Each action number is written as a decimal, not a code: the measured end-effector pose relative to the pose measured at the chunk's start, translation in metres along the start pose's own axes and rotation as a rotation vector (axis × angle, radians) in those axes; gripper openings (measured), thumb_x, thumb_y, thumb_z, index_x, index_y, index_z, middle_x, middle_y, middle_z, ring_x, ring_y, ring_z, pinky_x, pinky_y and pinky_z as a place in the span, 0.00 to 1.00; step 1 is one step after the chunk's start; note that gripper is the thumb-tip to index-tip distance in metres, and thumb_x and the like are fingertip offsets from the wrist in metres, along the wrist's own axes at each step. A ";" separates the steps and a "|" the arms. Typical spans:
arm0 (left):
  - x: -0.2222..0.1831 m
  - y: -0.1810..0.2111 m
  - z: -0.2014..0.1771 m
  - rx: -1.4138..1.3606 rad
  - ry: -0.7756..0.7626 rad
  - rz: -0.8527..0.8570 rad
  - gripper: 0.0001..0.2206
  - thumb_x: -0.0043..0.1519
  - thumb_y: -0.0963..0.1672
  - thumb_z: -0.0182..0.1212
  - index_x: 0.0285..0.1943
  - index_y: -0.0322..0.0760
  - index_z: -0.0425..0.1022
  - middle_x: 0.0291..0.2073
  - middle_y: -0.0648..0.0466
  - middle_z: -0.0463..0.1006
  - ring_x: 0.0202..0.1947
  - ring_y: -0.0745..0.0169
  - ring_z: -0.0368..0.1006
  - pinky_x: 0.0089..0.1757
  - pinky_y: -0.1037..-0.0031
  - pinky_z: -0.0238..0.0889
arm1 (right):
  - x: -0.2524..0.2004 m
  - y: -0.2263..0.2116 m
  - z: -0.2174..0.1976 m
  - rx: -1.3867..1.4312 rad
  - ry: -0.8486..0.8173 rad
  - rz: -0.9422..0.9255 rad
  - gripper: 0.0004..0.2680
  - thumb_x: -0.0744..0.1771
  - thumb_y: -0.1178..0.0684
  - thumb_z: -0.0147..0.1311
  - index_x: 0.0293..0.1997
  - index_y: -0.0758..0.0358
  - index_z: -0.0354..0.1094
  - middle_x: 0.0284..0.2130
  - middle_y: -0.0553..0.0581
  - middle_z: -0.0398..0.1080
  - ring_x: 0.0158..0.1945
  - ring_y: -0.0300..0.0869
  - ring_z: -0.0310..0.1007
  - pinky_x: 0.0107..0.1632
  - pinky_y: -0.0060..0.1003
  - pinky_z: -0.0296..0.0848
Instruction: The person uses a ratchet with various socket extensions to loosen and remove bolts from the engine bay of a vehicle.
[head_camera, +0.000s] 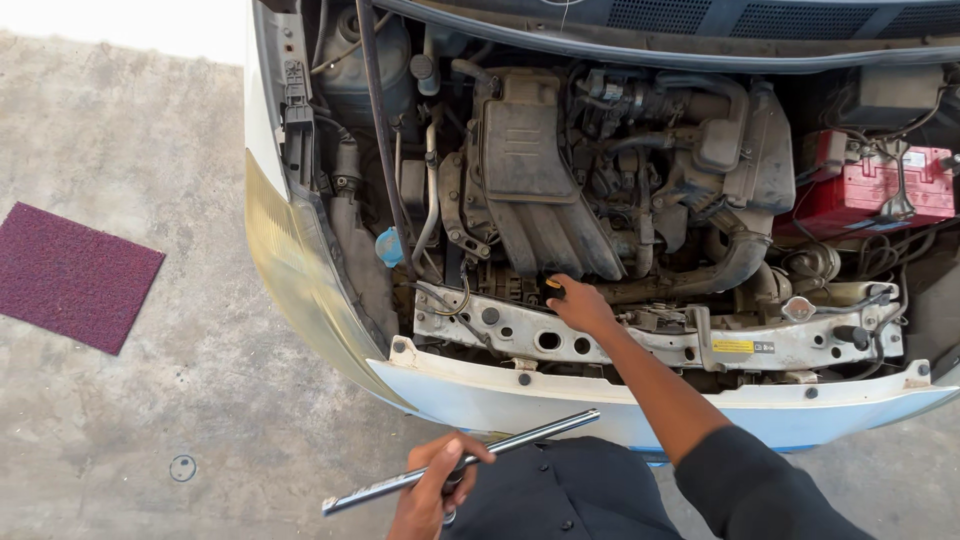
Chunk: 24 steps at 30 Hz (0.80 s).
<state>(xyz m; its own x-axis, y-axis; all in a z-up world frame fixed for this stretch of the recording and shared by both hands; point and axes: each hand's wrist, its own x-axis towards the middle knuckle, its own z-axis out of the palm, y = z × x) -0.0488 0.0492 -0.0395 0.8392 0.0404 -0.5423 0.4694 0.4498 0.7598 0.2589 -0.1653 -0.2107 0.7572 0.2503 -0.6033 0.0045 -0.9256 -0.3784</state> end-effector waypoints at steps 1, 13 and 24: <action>-0.003 -0.003 -0.004 -0.010 0.034 -0.002 0.26 0.65 0.54 0.47 0.38 0.26 0.82 0.11 0.56 0.62 0.12 0.73 0.54 0.18 0.78 0.43 | 0.010 0.000 0.005 -0.016 -0.018 0.024 0.22 0.66 0.44 0.59 0.69 0.50 0.61 0.41 0.61 0.79 0.47 0.54 0.78 0.51 0.50 0.73; -0.005 -0.007 -0.003 -0.163 0.137 0.038 0.25 0.66 0.53 0.48 0.37 0.23 0.80 0.10 0.55 0.61 0.10 0.73 0.50 0.17 0.77 0.41 | 0.030 -0.004 0.019 0.037 0.221 0.001 0.14 0.62 0.47 0.63 0.50 0.56 0.78 0.36 0.61 0.77 0.41 0.53 0.79 0.47 0.48 0.77; 0.008 0.002 0.010 -0.162 0.024 0.127 0.23 0.68 0.51 0.48 0.38 0.25 0.80 0.12 0.58 0.61 0.13 0.75 0.53 0.17 0.81 0.44 | -0.081 -0.032 -0.036 -0.003 0.108 0.097 0.16 0.69 0.38 0.47 0.41 0.59 0.77 0.36 0.62 0.77 0.43 0.58 0.76 0.47 0.53 0.72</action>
<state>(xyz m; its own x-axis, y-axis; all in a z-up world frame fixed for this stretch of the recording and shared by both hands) -0.0390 0.0412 -0.0387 0.8812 0.1258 -0.4557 0.3084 0.5776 0.7558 0.2210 -0.1664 -0.1250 0.8202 0.1277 -0.5576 -0.0705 -0.9448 -0.3200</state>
